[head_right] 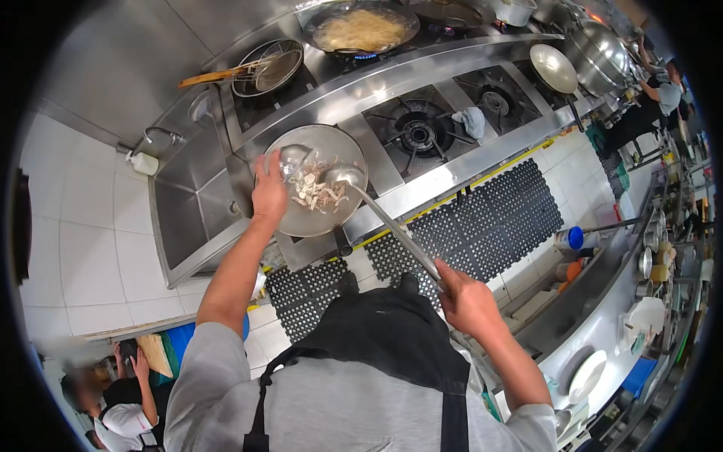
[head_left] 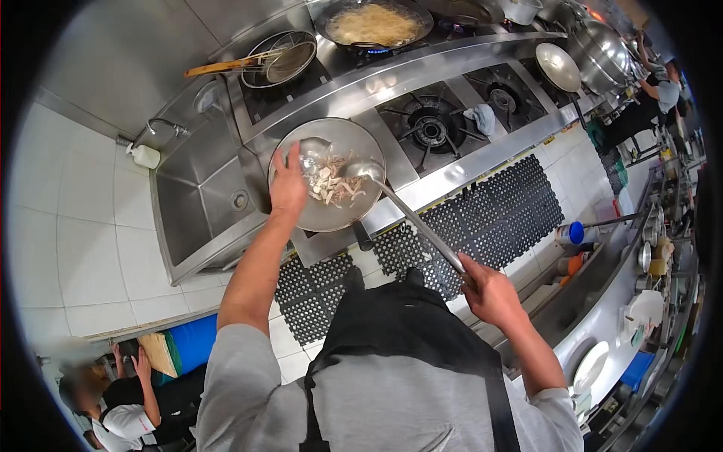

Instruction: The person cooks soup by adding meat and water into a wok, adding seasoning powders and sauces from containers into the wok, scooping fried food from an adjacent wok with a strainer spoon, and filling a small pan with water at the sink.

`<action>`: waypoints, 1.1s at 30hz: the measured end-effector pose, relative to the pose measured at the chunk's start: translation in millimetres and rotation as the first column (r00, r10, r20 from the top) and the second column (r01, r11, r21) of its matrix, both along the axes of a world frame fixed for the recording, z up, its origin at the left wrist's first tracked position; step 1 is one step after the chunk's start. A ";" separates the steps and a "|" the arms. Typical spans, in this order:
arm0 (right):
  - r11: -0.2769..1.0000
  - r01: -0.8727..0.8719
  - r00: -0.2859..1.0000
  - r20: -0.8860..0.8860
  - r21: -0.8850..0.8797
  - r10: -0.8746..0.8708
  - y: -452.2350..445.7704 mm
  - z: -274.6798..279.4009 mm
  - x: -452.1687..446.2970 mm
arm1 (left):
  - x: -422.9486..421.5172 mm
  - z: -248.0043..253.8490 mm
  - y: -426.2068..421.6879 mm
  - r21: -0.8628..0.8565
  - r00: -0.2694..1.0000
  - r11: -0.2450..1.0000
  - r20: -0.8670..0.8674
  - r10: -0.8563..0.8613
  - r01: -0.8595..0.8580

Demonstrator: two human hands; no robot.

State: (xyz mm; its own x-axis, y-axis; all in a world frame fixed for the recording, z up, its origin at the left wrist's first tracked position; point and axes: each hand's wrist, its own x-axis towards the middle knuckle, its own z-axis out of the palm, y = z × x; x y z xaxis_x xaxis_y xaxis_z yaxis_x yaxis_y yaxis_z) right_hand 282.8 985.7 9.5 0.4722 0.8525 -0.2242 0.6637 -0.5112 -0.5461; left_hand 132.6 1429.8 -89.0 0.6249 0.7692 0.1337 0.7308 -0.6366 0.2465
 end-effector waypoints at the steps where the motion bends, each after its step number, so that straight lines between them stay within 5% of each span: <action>1: 1.000 -0.014 1.000 0.012 -0.024 0.014 -4.1 6.8 1.7 | 1.2 -1.8 -2.6 0.016 1.000 1.000 0.012 0.006 -0.006; 6: 0.949 -0.118 0.989 0.050 -0.293 0.138 -2.8 39.6 12.8 | -1.2 4.8 -9.3 0.057 0.998 0.998 0.062 -0.020 0.016; 10: 0.968 -0.148 0.977 0.123 -0.203 0.175 31.9 -18.6 14.6 | -3.5 22.5 -9.2 -0.068 0.973 0.990 0.186 0.135 -0.124; 13: 0.994 -0.108 0.994 -0.027 0.010 0.109 62.8 -59.9 19.5 | -21.1 -2.6 21.1 0.103 0.861 0.964 0.481 0.167 -0.245; 15: 0.996 -0.025 0.972 -0.230 0.086 0.044 73.6 -62.6 14.9 | -44.7 -22.2 64.4 -0.316 0.602 0.907 0.679 0.421 -0.278; 17: 0.994 0.019 0.972 -0.236 0.104 0.006 85.6 -63.8 12.0 | -49.4 39.7 34.9 -0.688 0.378 0.687 0.586 0.717 -0.234; 20: 0.992 0.017 0.991 -0.131 0.124 -0.001 114.0 -77.0 15.2 | -93.3 41.0 48.4 -0.701 0.282 0.676 0.617 0.734 -0.227; 24: 0.994 -0.069 0.996 -0.054 0.083 0.074 133.6 -83.4 9.3 | -157.8 20.8 75.3 -0.734 0.273 0.631 0.572 0.774 -0.250; 28: 0.992 -0.124 0.990 0.066 -0.021 0.126 96.4 -29.8 -28.1 | -220.4 -35.1 132.8 -0.815 0.347 0.536 0.449 0.824 -0.220; 33: 0.990 0.034 0.982 -0.178 -0.139 -0.059 87.2 33.4 -109.7 | -266.1 -109.8 200.4 -0.856 0.494 0.451 0.287 0.821 -0.253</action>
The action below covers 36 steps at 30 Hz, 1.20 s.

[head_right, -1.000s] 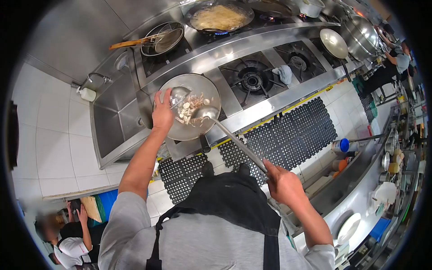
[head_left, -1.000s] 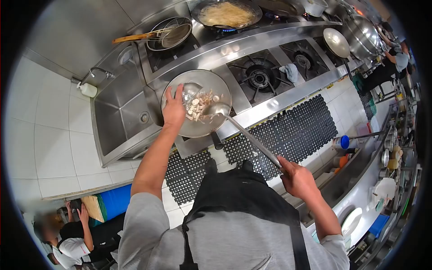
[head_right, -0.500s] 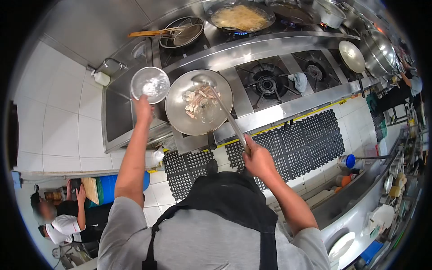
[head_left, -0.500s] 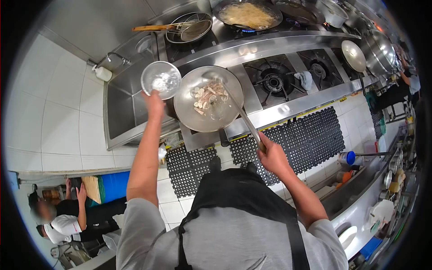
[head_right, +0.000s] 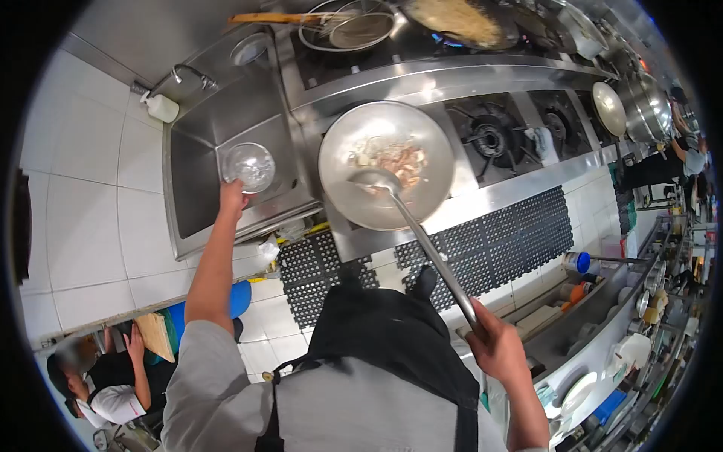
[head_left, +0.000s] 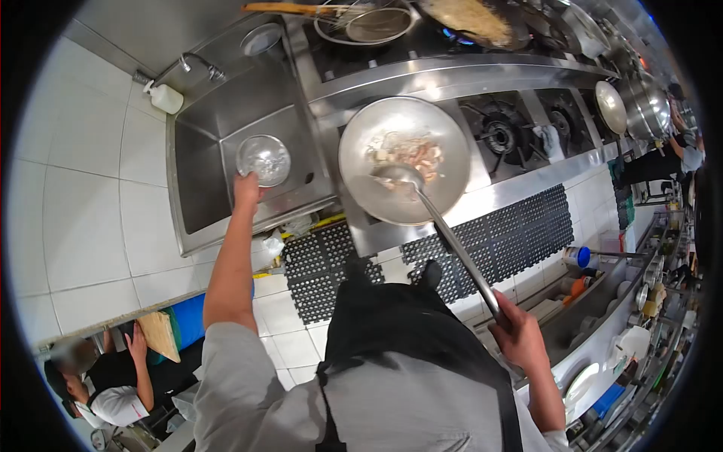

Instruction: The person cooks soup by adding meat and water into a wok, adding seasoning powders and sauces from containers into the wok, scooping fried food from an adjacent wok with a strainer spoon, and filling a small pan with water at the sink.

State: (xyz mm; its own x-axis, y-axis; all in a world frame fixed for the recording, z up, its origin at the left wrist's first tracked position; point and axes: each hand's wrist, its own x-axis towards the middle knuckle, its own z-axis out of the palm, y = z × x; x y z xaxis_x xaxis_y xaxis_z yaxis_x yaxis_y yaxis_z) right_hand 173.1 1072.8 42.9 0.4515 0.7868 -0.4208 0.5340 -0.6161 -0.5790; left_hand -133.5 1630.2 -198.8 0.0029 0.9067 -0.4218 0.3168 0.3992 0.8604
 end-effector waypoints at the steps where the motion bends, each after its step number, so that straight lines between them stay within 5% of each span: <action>1: 1.000 0.011 1.000 -0.026 0.001 -0.011 2.5 -1.8 -12.4 | -9.4 -18.3 13.9 -0.016 0.999 0.999 -0.031 -0.042 0.041; 9: 0.953 0.303 0.948 0.097 0.008 -0.303 88.1 -39.5 -70.8 | -24.9 -100.6 70.0 -0.178 0.943 0.974 -0.274 -0.189 0.143; 11: 0.955 0.285 0.932 0.211 0.079 -0.296 100.0 -53.5 -70.9 | -44.1 -168.9 94.2 -0.270 0.941 0.953 -0.265 -0.212 0.139; 14: 0.965 0.259 0.926 0.294 -0.045 -0.235 109.1 -58.8 -56.8 | -58.1 -209.1 100.5 -0.304 0.926 0.932 -0.254 -0.279 0.197; 17: 0.972 0.213 0.934 0.313 -0.101 -0.172 96.2 -33.1 -52.9 | -55.2 -173.9 94.6 -0.354 0.894 0.918 -0.332 -0.300 0.177; 19: 0.959 0.213 0.938 0.313 -0.188 -0.147 79.0 -5.7 -56.6 | -61.1 -123.5 83.2 -0.201 0.987 0.970 0.103 -0.120 0.139; 21: 0.961 0.217 0.953 0.248 -0.170 -0.171 60.2 18.3 -55.4 | -50.6 -24.3 52.0 -0.186 0.893 0.909 0.339 -0.297 0.373; 23: 0.952 0.241 0.965 0.154 -0.189 -0.213 44.0 40.6 -51.6 | -42.2 21.6 3.8 -0.189 0.660 0.700 0.563 -0.498 0.689; 25: 0.958 0.198 0.967 0.199 -0.209 -0.156 35.1 39.9 -43.4 | -1.1 55.6 -66.7 -0.297 0.505 0.414 0.401 -0.764 0.861; 29: 0.993 0.111 0.975 0.199 -0.042 -0.100 17.1 -25.1 -15.2 | 91.4 1.5 -221.7 -0.350 0.309 0.008 0.815 -0.490 0.937; 32: 0.961 0.265 0.962 0.047 0.072 -0.269 20.6 -63.8 -9.5 | 175.2 8.6 -312.7 -0.499 0.514 0.174 0.856 -0.052 0.849; 35: 0.922 0.356 0.934 -0.012 0.150 -0.358 18.2 -91.2 -6.4 | 218.9 12.0 -347.2 -0.535 0.391 0.285 0.812 0.432 0.796; 36: 0.914 0.384 0.921 -0.124 0.133 -0.369 4.9 -114.3 1.3 | 227.5 20.5 -349.3 -0.604 0.465 0.359 0.788 0.402 0.712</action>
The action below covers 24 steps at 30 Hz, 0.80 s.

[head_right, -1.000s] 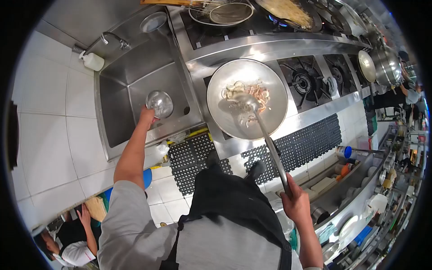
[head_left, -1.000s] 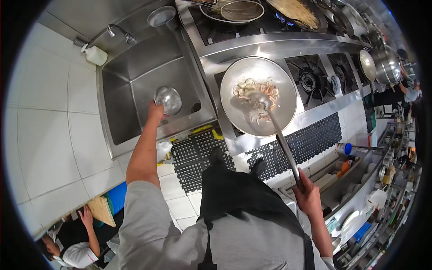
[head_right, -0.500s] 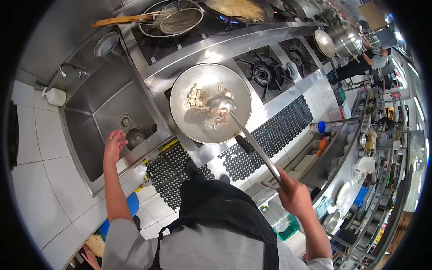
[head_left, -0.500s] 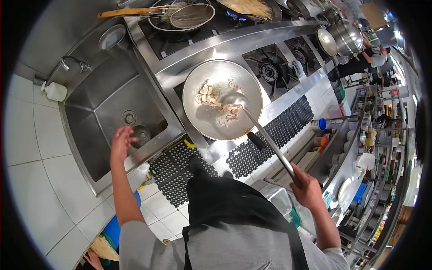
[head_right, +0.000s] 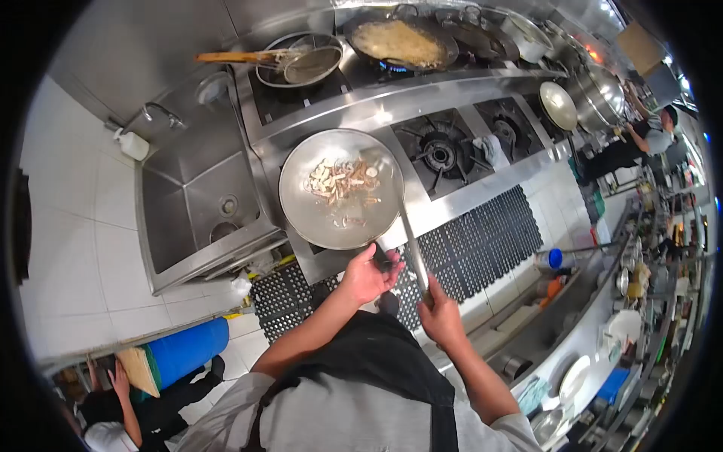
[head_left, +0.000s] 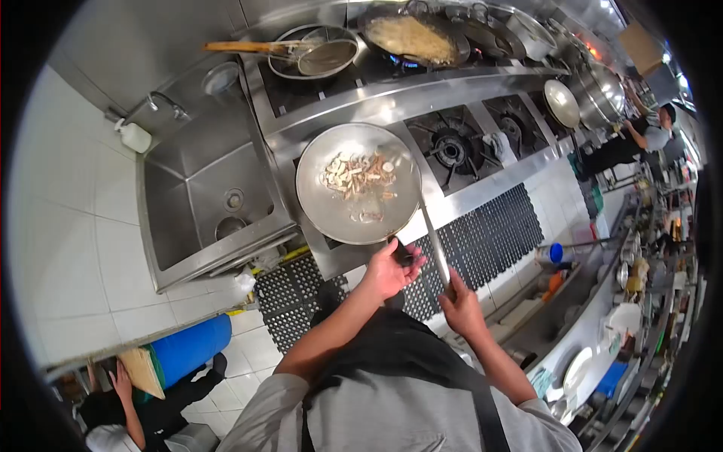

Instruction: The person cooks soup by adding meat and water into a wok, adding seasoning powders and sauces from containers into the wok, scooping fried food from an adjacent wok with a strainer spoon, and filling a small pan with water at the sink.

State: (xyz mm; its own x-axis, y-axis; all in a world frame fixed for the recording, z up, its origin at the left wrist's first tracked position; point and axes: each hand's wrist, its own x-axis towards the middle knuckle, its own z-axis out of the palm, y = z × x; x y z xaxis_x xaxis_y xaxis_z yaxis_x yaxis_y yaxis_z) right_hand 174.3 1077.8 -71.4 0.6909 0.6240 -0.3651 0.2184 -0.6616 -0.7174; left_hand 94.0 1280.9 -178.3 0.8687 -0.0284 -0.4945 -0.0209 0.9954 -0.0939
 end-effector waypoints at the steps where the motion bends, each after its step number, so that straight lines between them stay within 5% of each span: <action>1: 1.000 0.015 0.994 -0.111 0.023 -0.012 -2.3 -8.7 7.0 | 4.7 -2.2 -0.9 0.005 0.999 1.000 -0.025 0.023 -0.023; 2: 0.999 0.042 0.900 -0.434 0.017 -0.030 -9.3 -11.9 20.4 | 3.9 -7.7 0.2 0.011 0.998 0.999 -0.051 0.043 -0.042; 3: 0.999 0.012 0.830 -0.558 0.039 0.012 -10.6 -11.2 31.1 | 1.3 -11.8 1.7 0.017 0.995 0.998 -0.078 0.061 -0.060; 5: 0.933 -0.275 0.954 -0.058 0.232 0.295 -7.7 -38.6 49.8 | 4.3 1.7 5.9 -0.059 0.935 0.978 -0.311 0.172 -0.200; 9: 0.887 -0.461 0.801 0.416 -0.030 0.431 28.6 -35.8 80.2 | -6.6 -22.0 29.4 -0.051 0.989 0.997 -0.139 0.051 -0.058; 14: 0.807 -0.564 0.700 0.417 -0.178 0.580 -25.6 33.8 119.7 | -7.3 -2.7 32.9 0.044 0.956 0.997 -0.290 -0.047 0.062; 20: 0.781 -0.622 0.776 0.187 0.064 0.603 -122.9 76.3 124.5 | -17.9 19.6 10.2 0.006 0.970 0.997 -0.231 -0.078 0.082; 24: 0.762 -0.621 0.730 0.219 -0.185 0.648 -117.2 65.9 127.2 | -21.9 47.3 -6.8 0.065 0.953 0.989 -0.285 -0.108 0.131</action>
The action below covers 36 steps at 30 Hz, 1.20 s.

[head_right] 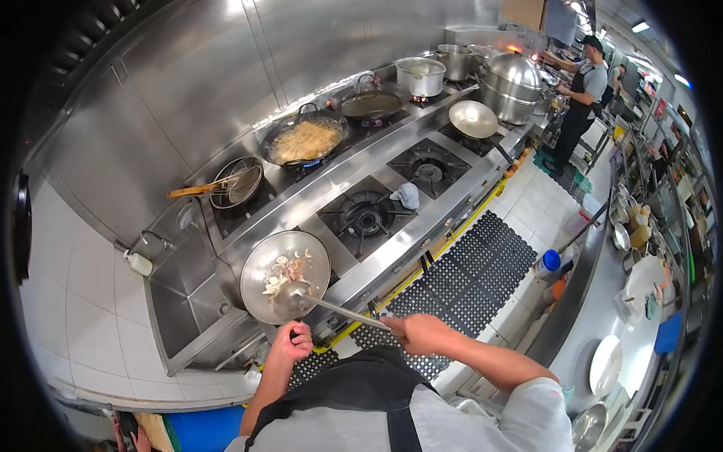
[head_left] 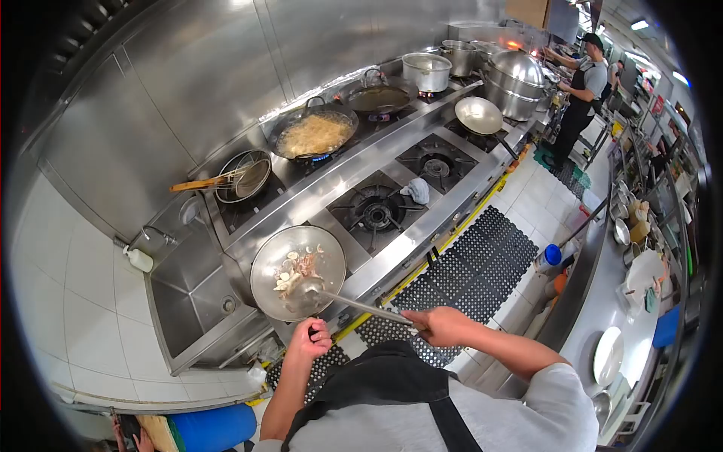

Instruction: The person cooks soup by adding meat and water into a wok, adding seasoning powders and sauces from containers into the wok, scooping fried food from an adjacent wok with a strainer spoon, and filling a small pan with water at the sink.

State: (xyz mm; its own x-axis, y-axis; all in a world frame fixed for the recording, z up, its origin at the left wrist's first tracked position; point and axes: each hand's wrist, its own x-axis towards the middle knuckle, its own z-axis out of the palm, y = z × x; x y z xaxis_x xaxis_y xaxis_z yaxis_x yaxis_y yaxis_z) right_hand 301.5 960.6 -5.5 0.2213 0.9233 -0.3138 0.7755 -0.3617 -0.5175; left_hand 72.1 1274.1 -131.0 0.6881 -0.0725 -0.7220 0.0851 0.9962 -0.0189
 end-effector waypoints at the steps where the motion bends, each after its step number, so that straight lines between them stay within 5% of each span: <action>1: 0.995 0.026 1.000 -0.006 0.092 -0.026 1.5 -12.7 -1.3 | -2.4 14.5 -3.2 0.001 1.000 1.000 0.024 0.001 -0.002; 8: 0.859 0.145 0.986 -0.148 0.490 -0.082 39.2 -78.0 -19.3 | -44.2 138.9 12.9 0.064 0.958 0.986 0.254 0.130 -0.151; 14: 0.847 0.192 0.921 -0.390 0.495 0.020 138.4 -18.3 -82.3 | -118.4 199.4 70.0 0.111 0.908 0.952 0.349 0.232 -0.286; 19: 0.919 0.186 0.718 -0.687 0.347 0.115 228.0 17.1 -150.7 | -211.9 179.3 139.4 0.123 0.908 0.929 0.289 0.302 -0.348; 21: 0.967 0.233 0.324 -0.946 0.105 0.025 266.5 30.6 -185.0 | -266.6 138.9 178.9 0.226 0.954 0.932 0.170 0.249 -0.284; 28: 0.943 0.254 0.211 -0.939 -0.216 -0.272 455.4 46.5 -282.4 | -401.4 44.9 264.7 0.285 0.946 0.930 -0.156 0.285 -0.233; 34: 0.849 0.344 0.002 -0.904 -0.400 -0.427 650.5 -33.6 -316.5 | -454.9 -7.7 292.7 0.146 0.973 0.964 -0.038 0.230 -0.222; 36: 0.872 0.315 0.091 -0.903 -0.374 -0.420 703.6 -30.8 -334.2 | -455.0 -7.5 296.0 0.143 0.970 0.961 -0.027 0.243 -0.237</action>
